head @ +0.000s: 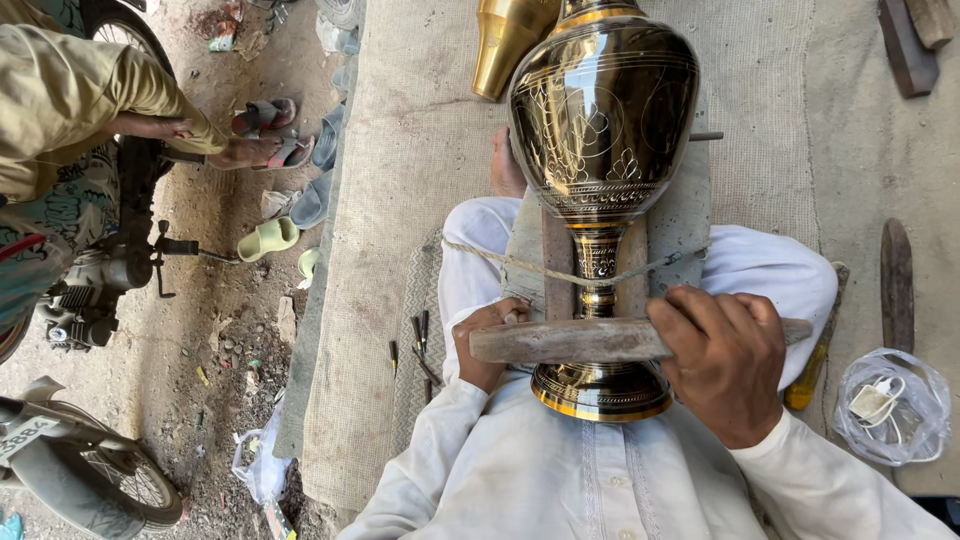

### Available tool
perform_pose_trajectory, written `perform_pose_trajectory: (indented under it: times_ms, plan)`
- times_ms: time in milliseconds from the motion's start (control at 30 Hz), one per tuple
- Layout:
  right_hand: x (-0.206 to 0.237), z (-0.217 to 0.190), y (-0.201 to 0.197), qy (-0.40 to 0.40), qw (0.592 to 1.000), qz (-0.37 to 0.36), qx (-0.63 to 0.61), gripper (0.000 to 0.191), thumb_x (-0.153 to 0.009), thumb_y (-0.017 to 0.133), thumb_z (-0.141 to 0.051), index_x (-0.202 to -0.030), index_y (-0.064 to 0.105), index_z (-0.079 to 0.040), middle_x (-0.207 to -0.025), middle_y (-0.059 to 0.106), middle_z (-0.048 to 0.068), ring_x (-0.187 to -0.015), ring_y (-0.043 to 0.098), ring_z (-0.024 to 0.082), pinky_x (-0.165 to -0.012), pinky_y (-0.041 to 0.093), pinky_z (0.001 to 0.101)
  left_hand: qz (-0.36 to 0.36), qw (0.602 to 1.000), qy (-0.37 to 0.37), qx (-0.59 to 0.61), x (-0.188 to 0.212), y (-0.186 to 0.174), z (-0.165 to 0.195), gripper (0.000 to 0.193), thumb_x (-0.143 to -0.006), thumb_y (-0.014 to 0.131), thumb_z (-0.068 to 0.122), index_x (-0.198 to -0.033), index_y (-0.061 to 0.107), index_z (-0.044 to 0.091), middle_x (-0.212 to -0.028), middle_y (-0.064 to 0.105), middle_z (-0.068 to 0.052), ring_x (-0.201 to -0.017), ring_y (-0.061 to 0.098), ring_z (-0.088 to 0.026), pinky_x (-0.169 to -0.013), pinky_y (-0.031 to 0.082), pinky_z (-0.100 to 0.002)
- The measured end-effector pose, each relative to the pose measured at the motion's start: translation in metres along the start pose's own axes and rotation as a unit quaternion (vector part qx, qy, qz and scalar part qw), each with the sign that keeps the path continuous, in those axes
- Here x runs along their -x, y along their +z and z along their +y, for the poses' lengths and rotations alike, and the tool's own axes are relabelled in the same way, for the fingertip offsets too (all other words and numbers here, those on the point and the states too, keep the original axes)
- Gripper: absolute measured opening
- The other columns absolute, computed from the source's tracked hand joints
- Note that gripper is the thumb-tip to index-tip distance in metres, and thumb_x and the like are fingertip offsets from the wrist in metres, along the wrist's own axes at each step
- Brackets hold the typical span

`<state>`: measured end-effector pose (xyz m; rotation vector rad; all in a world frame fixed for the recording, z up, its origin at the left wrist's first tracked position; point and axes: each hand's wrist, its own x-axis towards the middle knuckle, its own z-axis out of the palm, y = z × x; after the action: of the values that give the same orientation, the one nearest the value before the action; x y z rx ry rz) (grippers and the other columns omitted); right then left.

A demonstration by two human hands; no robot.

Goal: The person sits cross-legged on a sack and uses a small hammer and a metal chisel to engrave intricate floral patterns onto a large brass vase. The vase is held steady between the legs while the person repeatedly taps the chisel to create detailed designs on the vase's body.

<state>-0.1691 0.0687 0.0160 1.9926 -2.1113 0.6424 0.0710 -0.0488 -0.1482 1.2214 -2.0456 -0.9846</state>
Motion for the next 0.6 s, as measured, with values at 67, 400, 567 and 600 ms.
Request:
perform_pose_trajectory:
  times_ms: [67,400,567,600]
  plan:
    - [0.002,0.001,0.003,-0.004,0.996,-0.065,0.053,0.035,-0.077,0.076,-0.010,-0.110,0.070,-0.017,-0.098,0.071,-0.001,-0.078,0.065,0.018,-0.079,0.046,0.0400,0.034,0.995,0.048,0.076,0.001,0.003,-0.001,0.025,-0.084,0.067,-0.008,-0.105,0.077,0.002,-0.098,0.079,-0.009,-0.088,0.076,-0.016,-0.081,0.060,-0.029]
    - [0.000,0.000,0.006,0.002,1.000,-0.001,-0.010,0.032,-0.078,0.072,-0.013,-0.110,0.067,-0.014,-0.106,0.071,0.004,-0.085,0.064,0.020,-0.080,0.043,0.0422,0.011,0.994,0.015,0.103,0.003,0.004,-0.005,0.022,-0.082,0.073,-0.005,-0.104,0.075,0.001,-0.096,0.078,-0.009,-0.084,0.074,-0.016,-0.075,0.059,-0.028]
    - [-0.005,-0.005,-0.002,0.001,0.998,-0.062,0.028,0.039,-0.073,0.073,-0.014,-0.111,0.070,-0.015,-0.098,0.071,0.001,-0.079,0.065,0.019,-0.080,0.044,0.0406,0.018,0.996,-0.013,0.091,0.002,0.008,-0.006,0.016,-0.093,0.068,-0.004,-0.105,0.077,0.002,-0.095,0.079,-0.008,-0.084,0.075,-0.016,-0.078,0.059,-0.027]
    - [-0.006,-0.006,-0.003,-0.001,0.999,-0.028,-0.019,0.041,-0.069,0.069,-0.014,-0.110,0.069,-0.012,-0.102,0.072,0.002,-0.081,0.066,0.019,-0.080,0.043,0.0404,0.010,0.998,-0.033,0.055,0.002,0.008,-0.006,0.012,-0.094,0.071,-0.002,-0.102,0.078,0.002,-0.092,0.079,-0.008,-0.081,0.074,-0.016,-0.074,0.058,-0.027]
